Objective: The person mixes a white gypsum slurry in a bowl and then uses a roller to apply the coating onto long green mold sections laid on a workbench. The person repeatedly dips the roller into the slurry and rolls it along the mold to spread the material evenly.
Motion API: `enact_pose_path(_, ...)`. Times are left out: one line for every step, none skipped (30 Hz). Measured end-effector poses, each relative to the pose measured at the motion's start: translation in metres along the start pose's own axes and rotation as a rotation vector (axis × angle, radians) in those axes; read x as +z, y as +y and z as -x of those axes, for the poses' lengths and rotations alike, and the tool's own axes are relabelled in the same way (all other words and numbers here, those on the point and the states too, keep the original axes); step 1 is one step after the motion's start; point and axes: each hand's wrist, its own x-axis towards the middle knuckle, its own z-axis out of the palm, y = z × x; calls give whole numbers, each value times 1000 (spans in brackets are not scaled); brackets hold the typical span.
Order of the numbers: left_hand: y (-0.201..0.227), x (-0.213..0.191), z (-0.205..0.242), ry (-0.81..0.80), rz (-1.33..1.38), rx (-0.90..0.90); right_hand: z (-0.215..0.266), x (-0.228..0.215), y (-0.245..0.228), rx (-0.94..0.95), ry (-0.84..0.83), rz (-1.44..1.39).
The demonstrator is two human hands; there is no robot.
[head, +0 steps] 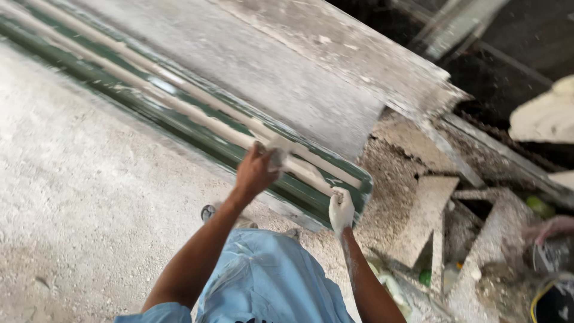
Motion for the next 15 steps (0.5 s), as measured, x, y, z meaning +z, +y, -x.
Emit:
enact_pose_path(-6,-4,-3,27,-59,-3,-5,12,-6,5,-22,-30)
enact_pose_path(-12,-9,-5,54,-117,-8,-9,26,-12,-12,-53,-29)
enact_pose_path(-19,-14,-6,78,-178,-7,-13,41,-19,-30,-79,-31)
enact_pose_path(-32,-24,-8,96,-210,-53,-19,58,-26,-48,-104,-33)
enact_pose_path(-52,-39,-10,110,-243,-96,-24,76,-34,-48,-79,48)
enact_pose_path(-73,-55,-13,124,-274,-139,-31,94,-41,-49,-51,128)
enact_pose_path(-92,-68,-18,35,-206,-134,-39,110,-49,-50,-20,212)
enact_pose_path(-112,-79,-23,-53,-138,-128,-48,130,-57,-72,-13,134)
enact_pose_path(-136,-93,-30,-141,-74,-115,-56,160,-65,-93,-3,49)
enact_pose_path(-162,-106,-35,-13,-178,-77,-65,191,-74,-114,6,-37)
enact_pose_path(-185,-117,-31,96,-279,-44,-68,221,-83,-125,8,-102)
enact_pose_path(-212,-129,-27,205,-379,-9,-74,254,-94,-135,9,-168)
enact_pose_path(-241,-144,-27,151,-296,-12,-79,289,-107,-154,7,-236)
enact_pose_path(-269,-160,-28,99,-212,-14,-73,324,-118,-171,6,-247)
enact_pose_path(-296,-177,-37,64,-129,-24,-78,361,-134,-202,-6,-260)
